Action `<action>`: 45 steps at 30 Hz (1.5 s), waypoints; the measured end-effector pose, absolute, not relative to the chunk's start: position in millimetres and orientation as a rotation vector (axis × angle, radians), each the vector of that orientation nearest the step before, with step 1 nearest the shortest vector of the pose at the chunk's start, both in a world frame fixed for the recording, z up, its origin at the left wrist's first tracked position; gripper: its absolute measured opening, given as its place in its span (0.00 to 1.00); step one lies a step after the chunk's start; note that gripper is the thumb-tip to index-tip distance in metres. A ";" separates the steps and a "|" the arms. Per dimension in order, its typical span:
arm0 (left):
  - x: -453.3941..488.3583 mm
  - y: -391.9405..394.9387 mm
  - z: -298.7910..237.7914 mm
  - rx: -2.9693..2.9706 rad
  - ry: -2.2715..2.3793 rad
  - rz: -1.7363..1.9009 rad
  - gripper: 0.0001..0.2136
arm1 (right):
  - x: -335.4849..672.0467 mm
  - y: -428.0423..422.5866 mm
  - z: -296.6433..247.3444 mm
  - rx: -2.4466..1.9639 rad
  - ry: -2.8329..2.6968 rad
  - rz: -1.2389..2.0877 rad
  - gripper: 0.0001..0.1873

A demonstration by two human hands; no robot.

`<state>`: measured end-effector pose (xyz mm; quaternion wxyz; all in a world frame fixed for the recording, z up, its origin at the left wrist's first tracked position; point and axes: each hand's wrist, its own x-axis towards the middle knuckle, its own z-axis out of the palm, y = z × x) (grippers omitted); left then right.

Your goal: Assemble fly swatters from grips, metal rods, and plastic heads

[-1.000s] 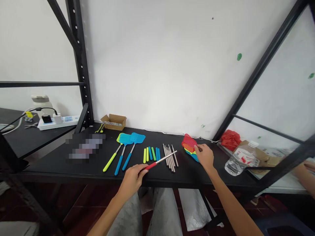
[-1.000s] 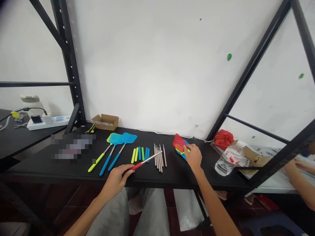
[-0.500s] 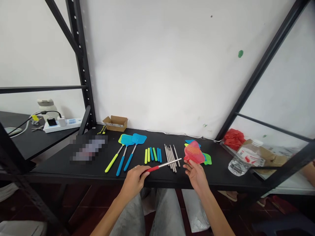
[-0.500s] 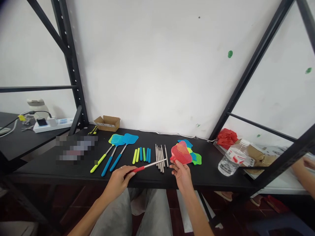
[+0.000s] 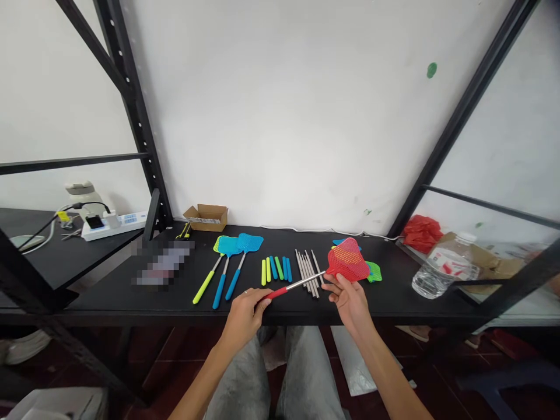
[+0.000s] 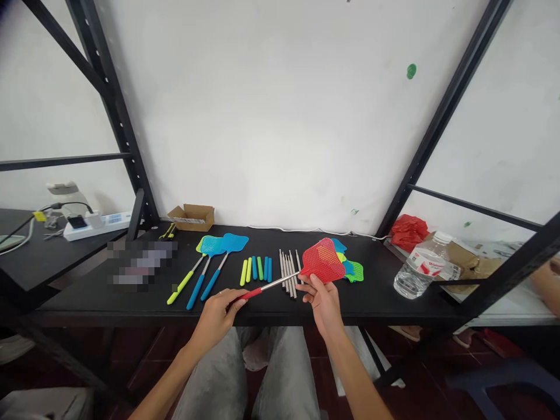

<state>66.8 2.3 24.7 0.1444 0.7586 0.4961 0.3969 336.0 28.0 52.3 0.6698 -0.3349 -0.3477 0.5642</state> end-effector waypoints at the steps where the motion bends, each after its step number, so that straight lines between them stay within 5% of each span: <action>1: 66.8 2.3 24.6 2.189 1.427 1.145 0.13 | 335.8 27.9 52.7 -0.764 -0.786 1.264 0.13; 45: 65.2 2.8 27.3 2.235 1.432 1.166 0.14 | 328.0 20.6 52.5 -0.879 -1.161 0.966 0.15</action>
